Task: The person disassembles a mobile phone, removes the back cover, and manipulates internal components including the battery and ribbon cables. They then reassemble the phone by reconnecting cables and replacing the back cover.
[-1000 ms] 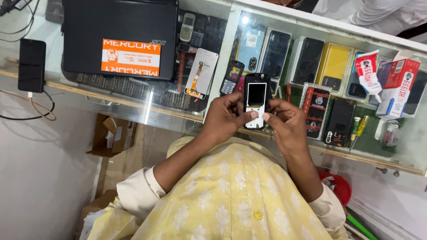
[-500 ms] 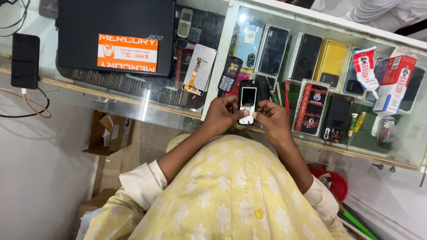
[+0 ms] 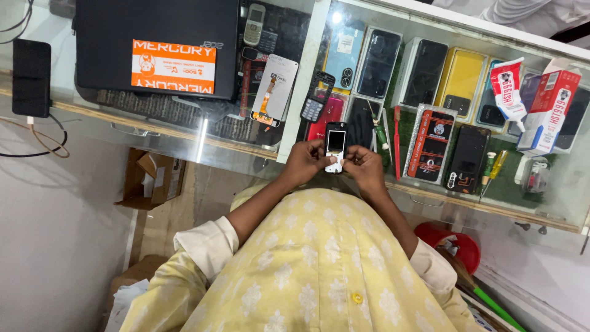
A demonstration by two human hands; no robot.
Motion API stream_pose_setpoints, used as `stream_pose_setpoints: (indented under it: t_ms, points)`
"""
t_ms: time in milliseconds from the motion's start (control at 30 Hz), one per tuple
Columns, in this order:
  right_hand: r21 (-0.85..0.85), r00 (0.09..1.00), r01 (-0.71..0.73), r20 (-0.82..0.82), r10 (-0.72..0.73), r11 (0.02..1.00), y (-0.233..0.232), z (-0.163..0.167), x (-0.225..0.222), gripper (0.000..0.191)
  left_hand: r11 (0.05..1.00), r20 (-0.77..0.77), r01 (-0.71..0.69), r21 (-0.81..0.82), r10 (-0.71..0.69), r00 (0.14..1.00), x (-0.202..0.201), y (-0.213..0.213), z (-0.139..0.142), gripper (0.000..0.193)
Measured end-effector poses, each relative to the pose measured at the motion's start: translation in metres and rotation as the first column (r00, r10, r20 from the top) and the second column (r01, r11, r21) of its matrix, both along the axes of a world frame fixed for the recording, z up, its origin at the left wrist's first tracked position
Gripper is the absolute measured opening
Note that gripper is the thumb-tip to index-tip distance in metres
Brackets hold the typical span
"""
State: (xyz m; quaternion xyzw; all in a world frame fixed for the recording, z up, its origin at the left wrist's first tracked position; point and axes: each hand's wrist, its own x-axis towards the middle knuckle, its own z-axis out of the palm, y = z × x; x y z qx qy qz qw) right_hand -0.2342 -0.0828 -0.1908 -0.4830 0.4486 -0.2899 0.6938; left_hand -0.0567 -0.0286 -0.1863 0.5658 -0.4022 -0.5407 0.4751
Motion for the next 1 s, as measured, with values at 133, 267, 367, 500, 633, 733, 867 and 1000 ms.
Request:
stream_pose_setpoints:
  t_ms: [133,267,367,500,633,733,867,1000]
  points:
    - [-0.012,1.000,-0.015,-0.007,0.015,1.000,-0.001,0.004,0.001,0.018,1.000,0.009,-0.003,0.006,0.003,1.000,0.001,0.001,0.002,0.018]
    - [-0.024,0.997,-0.050,0.063,0.052,0.998,-0.004,0.007,0.003,0.015,1.000,0.079,-0.007,-0.009,0.008,0.997,0.001,0.001,0.002,0.020]
    - [-0.022,0.996,-0.047,0.080,0.049,0.999,-0.005,0.009,0.006,0.017,1.000,0.135,0.009,-0.023,-0.006,0.991,0.003,0.002,0.001,0.026]
    - [-0.013,0.996,-0.048,0.074,0.049,0.999,-0.007,0.015,0.012,0.017,0.998,0.139,-0.019,-0.059,0.027,0.990,0.003,0.003,0.005,0.025]
    - [-0.055,0.994,-0.062,0.084,0.067,0.997,-0.010,0.025,0.019,0.015,0.995,0.069,-0.056,-0.078,0.061,0.996,0.001,0.002,0.012,0.022]
    - [-0.049,0.997,-0.063,0.050,0.065,0.997,-0.012,0.031,0.022,0.017,0.995,0.089,-0.087,-0.047,0.091,0.992,-0.001,0.002,0.016,0.020]
    - [-0.066,0.998,-0.059,0.018,0.060,0.996,-0.014,0.037,0.023,0.018,0.994,0.027,-0.100,-0.049,0.101,0.994,-0.004,0.000,0.018,0.017]
    - [-0.075,0.998,-0.066,0.016,0.067,0.995,-0.014,0.039,0.024,0.018,0.992,0.077,-0.114,-0.054,0.118,0.990,-0.003,-0.001,0.019,0.019]
